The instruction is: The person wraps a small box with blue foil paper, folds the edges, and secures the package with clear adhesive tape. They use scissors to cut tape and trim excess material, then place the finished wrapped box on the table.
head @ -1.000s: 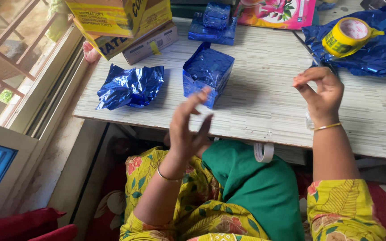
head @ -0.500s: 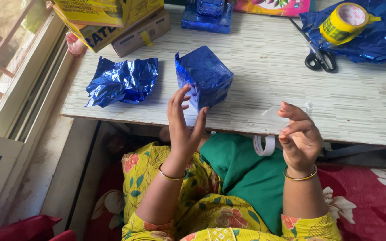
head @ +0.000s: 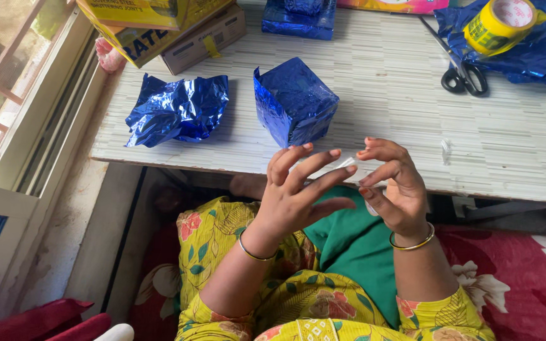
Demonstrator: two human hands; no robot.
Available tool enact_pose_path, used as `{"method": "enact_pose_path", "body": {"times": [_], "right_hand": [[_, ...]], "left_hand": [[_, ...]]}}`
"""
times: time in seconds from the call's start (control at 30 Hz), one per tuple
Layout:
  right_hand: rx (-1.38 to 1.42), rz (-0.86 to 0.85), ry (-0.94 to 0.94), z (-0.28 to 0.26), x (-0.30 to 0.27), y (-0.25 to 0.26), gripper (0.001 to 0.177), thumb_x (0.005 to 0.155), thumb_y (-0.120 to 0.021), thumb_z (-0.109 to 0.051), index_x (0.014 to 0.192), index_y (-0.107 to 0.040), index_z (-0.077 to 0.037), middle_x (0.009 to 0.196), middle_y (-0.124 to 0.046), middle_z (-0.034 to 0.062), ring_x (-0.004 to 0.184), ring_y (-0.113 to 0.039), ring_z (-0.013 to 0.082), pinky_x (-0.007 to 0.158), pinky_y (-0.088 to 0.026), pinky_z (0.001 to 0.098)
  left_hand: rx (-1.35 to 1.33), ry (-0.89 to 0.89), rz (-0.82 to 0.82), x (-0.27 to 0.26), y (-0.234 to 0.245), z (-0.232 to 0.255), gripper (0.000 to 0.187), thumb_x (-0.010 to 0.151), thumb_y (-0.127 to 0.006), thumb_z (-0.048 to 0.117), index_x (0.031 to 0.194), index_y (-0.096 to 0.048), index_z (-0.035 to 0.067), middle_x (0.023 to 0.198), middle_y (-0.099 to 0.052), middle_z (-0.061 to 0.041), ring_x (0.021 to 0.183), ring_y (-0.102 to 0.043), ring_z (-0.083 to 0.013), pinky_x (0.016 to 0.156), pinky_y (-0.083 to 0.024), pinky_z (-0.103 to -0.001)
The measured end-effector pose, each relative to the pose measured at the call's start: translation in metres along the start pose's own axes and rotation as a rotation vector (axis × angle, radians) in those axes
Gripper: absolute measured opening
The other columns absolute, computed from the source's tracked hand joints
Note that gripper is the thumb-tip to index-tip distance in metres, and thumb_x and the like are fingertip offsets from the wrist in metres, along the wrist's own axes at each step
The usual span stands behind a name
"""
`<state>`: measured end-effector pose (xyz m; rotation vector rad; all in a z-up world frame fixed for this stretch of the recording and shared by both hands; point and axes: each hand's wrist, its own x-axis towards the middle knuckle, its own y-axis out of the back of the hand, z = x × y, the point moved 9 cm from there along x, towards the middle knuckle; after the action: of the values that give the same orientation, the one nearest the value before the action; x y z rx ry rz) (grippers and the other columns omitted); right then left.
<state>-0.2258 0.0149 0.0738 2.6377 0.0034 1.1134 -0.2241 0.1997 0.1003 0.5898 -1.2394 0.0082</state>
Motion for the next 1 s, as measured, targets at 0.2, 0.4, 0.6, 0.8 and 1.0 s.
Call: {"method": "enact_pose_path", "body": {"times": [0.2, 0.4, 0.6, 0.8, 1.0], "right_hand": [[0.151, 0.011, -0.048, -0.005, 0.007, -0.012, 0.011, 0.096, -0.075, -0.015, 0.099, -0.065, -0.013, 0.135, -0.06, 0.0119, 0.144, -0.05, 0.0249, 0.126, -0.039, 0.0464], [0.326, 0.06, -0.119, 0.009, 0.012, -0.024, 0.012, 0.102, -0.068, -0.004, 0.111, -0.061, -0.006, 0.122, -0.066, 0.0139, 0.123, -0.063, 0.0227, 0.113, -0.051, 0.0397], [0.334, 0.174, -0.035, 0.012, 0.009, -0.025, 0.011, 0.106, -0.068, -0.002, 0.112, -0.059, -0.005, 0.112, -0.065, 0.0113, 0.098, -0.068, 0.0153, 0.094, -0.058, 0.0291], [0.276, 0.026, -0.114, 0.011, 0.022, -0.042, 0.011, 0.104, -0.066, 0.0, 0.112, -0.059, -0.003, 0.125, -0.065, 0.0182, 0.102, -0.068, 0.0157, 0.094, -0.059, 0.0295], [-0.222, -0.105, -0.016, -0.013, 0.04, -0.067, 0.016, 0.093, -0.071, 0.006, 0.102, -0.063, -0.003, 0.133, -0.068, 0.0212, 0.101, -0.073, 0.0169, 0.09, -0.06, 0.0295]], "left_hand": [[-0.03, 0.188, 0.021, -0.003, -0.004, -0.015, 0.019, 0.086, -0.084, 0.025, 0.103, -0.075, 0.025, 0.119, -0.068, 0.007, 0.118, -0.057, -0.0223, 0.1, -0.045, -0.039], [-0.404, 0.401, 0.005, -0.016, -0.021, -0.038, 0.023, 0.089, -0.083, 0.01, 0.109, -0.075, 0.018, 0.109, -0.072, 0.004, 0.094, -0.067, -0.0173, 0.084, -0.055, -0.03], [-0.18, 0.407, 0.058, -0.023, -0.001, -0.044, 0.043, 0.086, -0.087, 0.017, 0.125, -0.071, 0.018, 0.131, -0.063, -0.003, 0.098, -0.06, -0.0205, 0.089, -0.051, -0.033], [0.045, 0.561, 0.209, -0.022, 0.011, -0.083, 0.066, 0.084, -0.085, 0.035, 0.14, -0.056, 0.015, 0.152, -0.045, -0.012, 0.129, -0.05, -0.0293, 0.111, -0.034, -0.045], [0.032, 0.506, 0.228, -0.023, 0.003, -0.081, 0.05, 0.089, -0.083, 0.029, 0.133, -0.061, 0.021, 0.151, -0.051, -0.007, 0.131, -0.053, -0.0263, 0.115, -0.034, -0.043]]}}
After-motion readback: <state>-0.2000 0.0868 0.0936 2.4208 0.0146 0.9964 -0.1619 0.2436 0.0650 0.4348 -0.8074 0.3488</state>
